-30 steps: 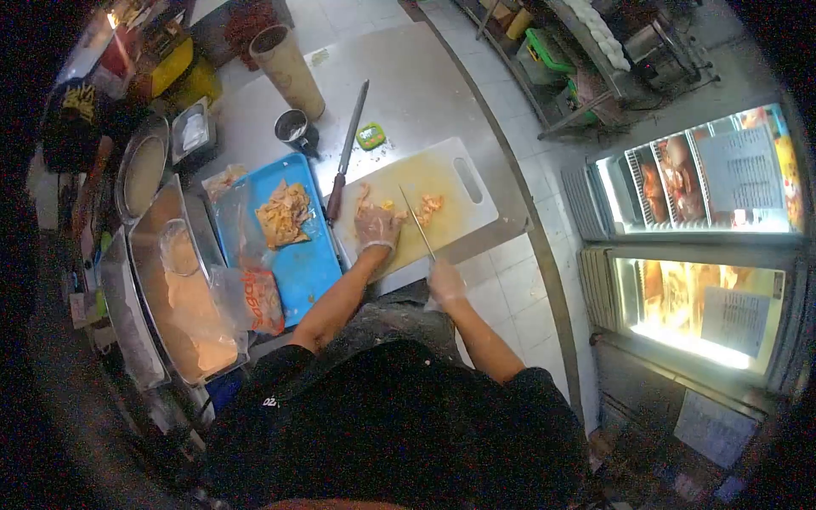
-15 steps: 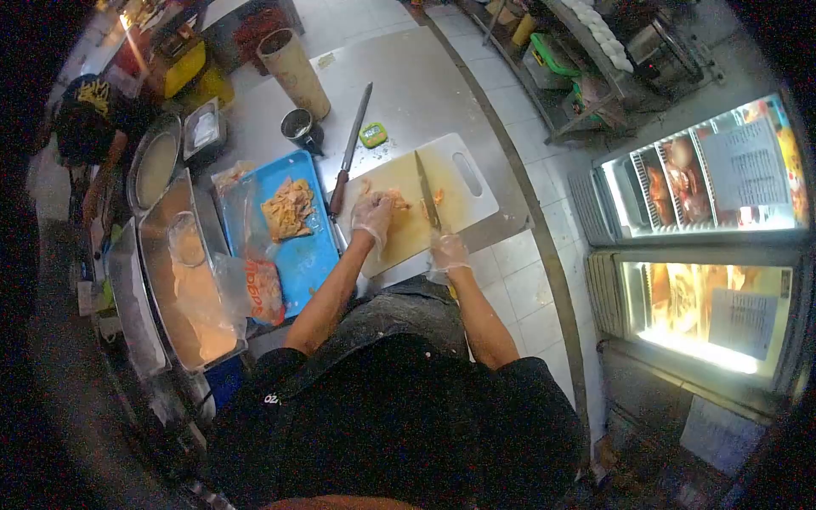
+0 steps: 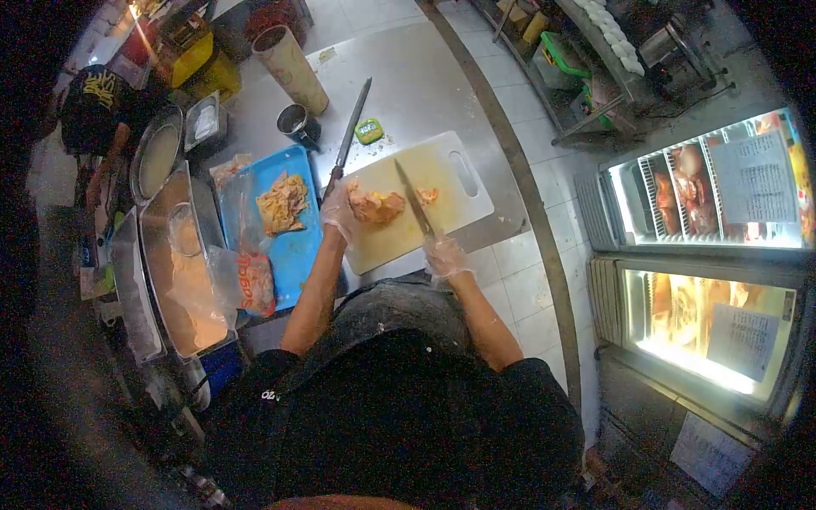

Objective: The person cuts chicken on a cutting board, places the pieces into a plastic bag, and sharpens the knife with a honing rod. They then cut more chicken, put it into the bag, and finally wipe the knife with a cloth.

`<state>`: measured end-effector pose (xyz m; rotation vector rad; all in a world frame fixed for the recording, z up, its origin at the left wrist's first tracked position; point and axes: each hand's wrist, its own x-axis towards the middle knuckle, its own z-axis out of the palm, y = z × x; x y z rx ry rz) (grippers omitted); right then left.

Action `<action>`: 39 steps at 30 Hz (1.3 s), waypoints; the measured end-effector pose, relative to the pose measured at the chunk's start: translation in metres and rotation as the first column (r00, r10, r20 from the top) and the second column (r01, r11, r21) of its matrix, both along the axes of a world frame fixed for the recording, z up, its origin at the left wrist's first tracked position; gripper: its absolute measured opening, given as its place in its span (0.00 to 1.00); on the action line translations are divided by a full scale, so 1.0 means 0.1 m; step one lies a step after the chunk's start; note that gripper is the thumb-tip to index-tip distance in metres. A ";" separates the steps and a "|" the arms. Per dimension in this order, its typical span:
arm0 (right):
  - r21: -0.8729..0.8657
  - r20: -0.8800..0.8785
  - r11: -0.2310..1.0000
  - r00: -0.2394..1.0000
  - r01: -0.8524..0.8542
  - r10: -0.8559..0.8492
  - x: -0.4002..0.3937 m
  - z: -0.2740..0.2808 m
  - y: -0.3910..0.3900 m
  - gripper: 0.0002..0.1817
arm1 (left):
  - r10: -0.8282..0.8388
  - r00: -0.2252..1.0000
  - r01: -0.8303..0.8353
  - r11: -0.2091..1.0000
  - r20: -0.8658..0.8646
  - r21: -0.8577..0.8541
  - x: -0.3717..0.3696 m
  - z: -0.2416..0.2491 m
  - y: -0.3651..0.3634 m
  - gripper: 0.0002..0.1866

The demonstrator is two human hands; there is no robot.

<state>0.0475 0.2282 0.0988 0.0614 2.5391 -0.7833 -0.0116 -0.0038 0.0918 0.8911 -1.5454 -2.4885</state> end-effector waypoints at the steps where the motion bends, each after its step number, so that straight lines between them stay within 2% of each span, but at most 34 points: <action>1: 0.005 0.014 0.998 0.998 -0.058 0.058 0.01 0.04 0.00 0.19 | -0.004 1.000 0.004 1.000 0.003 -0.002 -0.01 0.01 -0.01 0.13; 2: 0.004 0.015 0.999 0.998 -0.054 0.054 0.01 -0.11 0.04 0.19 | 0.009 0.997 -0.005 0.999 0.074 -0.050 -0.02 0.13 -0.02 0.13; 3: 0.085 -0.065 0.992 0.993 -0.089 0.095 0.00 -0.35 0.09 0.17 | 0.027 0.990 -0.013 0.995 0.141 -0.099 -0.05 0.19 -0.03 0.13; 4: 0.170 -0.141 0.978 0.980 -0.120 0.144 -0.04 -0.49 0.14 0.15 | 0.029 0.990 -0.015 0.995 0.139 -0.100 -0.09 0.10 -0.06 0.13; 6: 0.168 -0.179 0.981 0.976 -0.093 0.123 -0.13 -0.47 0.22 0.12 | -0.067 0.995 0.080 0.982 0.077 -0.172 -0.15 -0.11 -0.10 0.15; 7: 0.164 -0.216 0.984 0.971 -0.064 0.099 -0.18 -0.45 0.25 0.10 | -0.058 0.995 0.071 0.982 0.076 -0.174 -0.19 -0.15 -0.10 0.15; 8: 0.162 -0.214 0.984 0.971 -0.069 0.104 -0.21 -0.47 0.30 0.10 | -0.240 0.955 0.296 0.820 0.175 -0.491 -0.20 -0.10 -0.07 0.16; 9: 0.160 -0.274 0.976 0.943 -0.150 0.190 -0.23 -0.51 0.36 0.10 | -0.365 0.872 0.481 0.511 0.326 -0.712 -0.20 -0.05 -0.01 0.17; 10: 0.165 -0.335 0.959 0.901 -0.231 0.274 -0.26 -0.56 0.43 0.09 | -0.363 0.874 0.477 0.514 0.323 -0.713 -0.20 -0.01 0.08 0.17; 11: 0.168 -0.342 0.958 0.898 -0.232 0.277 -0.29 -0.65 0.51 0.09 | -0.331 0.870 0.456 0.256 0.366 -0.852 -0.19 0.07 0.21 0.18; 12: 0.152 -0.391 0.955 0.872 -0.255 0.295 -0.32 -0.73 0.59 0.11 | -0.287 0.872 0.406 -0.026 0.396 -0.914 -0.19 0.12 0.33 0.19; 13: 0.136 -0.435 0.951 0.845 -0.278 0.310 -0.32 -0.82 0.66 0.13 | -0.259 0.901 0.345 -0.056 0.348 -0.937 -0.17 0.11 0.43 0.19; 14: 0.138 -0.436 0.950 0.844 -0.280 0.312 -0.31 -0.69 0.67 0.13 | -0.258 0.902 0.344 -0.054 0.346 -0.937 -0.21 -0.02 0.52 0.19; 16: -0.065 -0.154 0.998 0.988 0.008 -0.018 -0.26 -0.20 0.60 0.13 | -0.526 0.844 0.059 -0.103 0.105 -0.993 -0.27 -0.37 0.70 0.20; 17: -0.063 -0.151 0.998 0.989 0.002 -0.012 -0.22 -0.21 0.63 0.13 | -0.521 0.847 0.063 -0.100 0.107 -0.993 -0.30 -0.36 0.83 0.20; 18: -0.032 -0.219 0.998 0.975 -0.052 0.043 -0.18 -0.22 0.68 0.13 | -0.571 0.730 0.285 -0.245 0.375 -0.927 -0.35 -0.34 0.99 0.19; 19: 0.003 -0.287 0.994 0.953 -0.106 0.102 -0.15 -0.23 0.72 0.14 | -0.573 0.550 0.465 -0.394 0.608 -0.793 -0.37 -0.31 1.13 0.18; 20: 0.006 -0.289 0.993 0.951 -0.117 0.114 -0.12 -0.30 0.77 0.14 | -0.569 0.558 0.468 -0.386 0.604 -0.795 -0.39 -0.42 1.24 0.18; 22: -0.074 -0.249 0.997 0.968 0.019 -0.036 -0.09 -0.50 0.84 0.17 | -0.396 0.644 0.595 -0.277 0.654 -0.754 -0.44 -0.62 1.37 0.16; 23: -0.074 -0.254 0.997 0.966 0.017 -0.035 -0.10 -0.57 0.87 0.17 | -0.334 0.664 0.628 -0.234 0.669 -0.742 -0.46 -0.62 1.39 0.15; 25: -0.112 -0.142 0.982 0.976 0.153 -0.168 -0.02 -0.71 0.92 0.18 | -0.505 0.566 0.525 -0.388 0.652 -0.757 -0.38 -0.34 1.40 0.14; 26: -0.114 -0.141 0.981 0.975 0.155 -0.170 0.00 -0.75 0.93 0.18 | -0.505 0.564 0.525 -0.391 0.653 -0.756 -0.40 -0.45 1.40 0.14; 28: -0.057 -0.261 0.994 0.959 0.095 -0.107 0.01 -0.80 0.94 0.19 | -0.492 0.608 0.480 -0.397 0.623 -0.782 -0.48 -0.75 1.41 0.14; 29: -0.057 -0.256 0.993 0.960 0.100 -0.112 0.02 -0.70 0.92 0.19 | -0.494 0.602 0.482 -0.400 0.627 -0.779 -0.44 -0.63 1.39 0.14; 31: -0.069 -0.126 0.994 0.989 -0.084 0.075 -0.04 -0.40 0.83 0.20 | -0.525 0.651 0.635 -0.021 0.549 -0.772 -0.38 -0.18 1.32 0.15; 32: -0.070 -0.126 0.994 0.989 -0.085 0.075 -0.07 -0.47 0.81 0.20 | -0.524 0.651 0.634 -0.021 0.549 -0.773 -0.37 -0.24 1.31 0.15; 34: -0.050 -0.160 0.995 0.984 -0.089 0.080 -0.12 -0.64 0.75 0.19 | -0.457 0.743 0.620 0.194 0.489 -0.760 -0.35 -0.44 1.30 0.16; 38: 0.011 -0.098 0.986 0.981 -0.166 0.166 -0.20 -0.33 0.56 0.18 | -0.329 0.838 0.526 0.282 0.434 -0.802 -0.28 -0.53 1.28 0.18; 39: -0.006 -0.092 0.986 0.982 -0.169 0.168 -0.21 -0.31 0.54 0.18 | -0.296 0.837 0.544 0.357 0.460 -0.759 -0.26 -0.42 1.27 0.19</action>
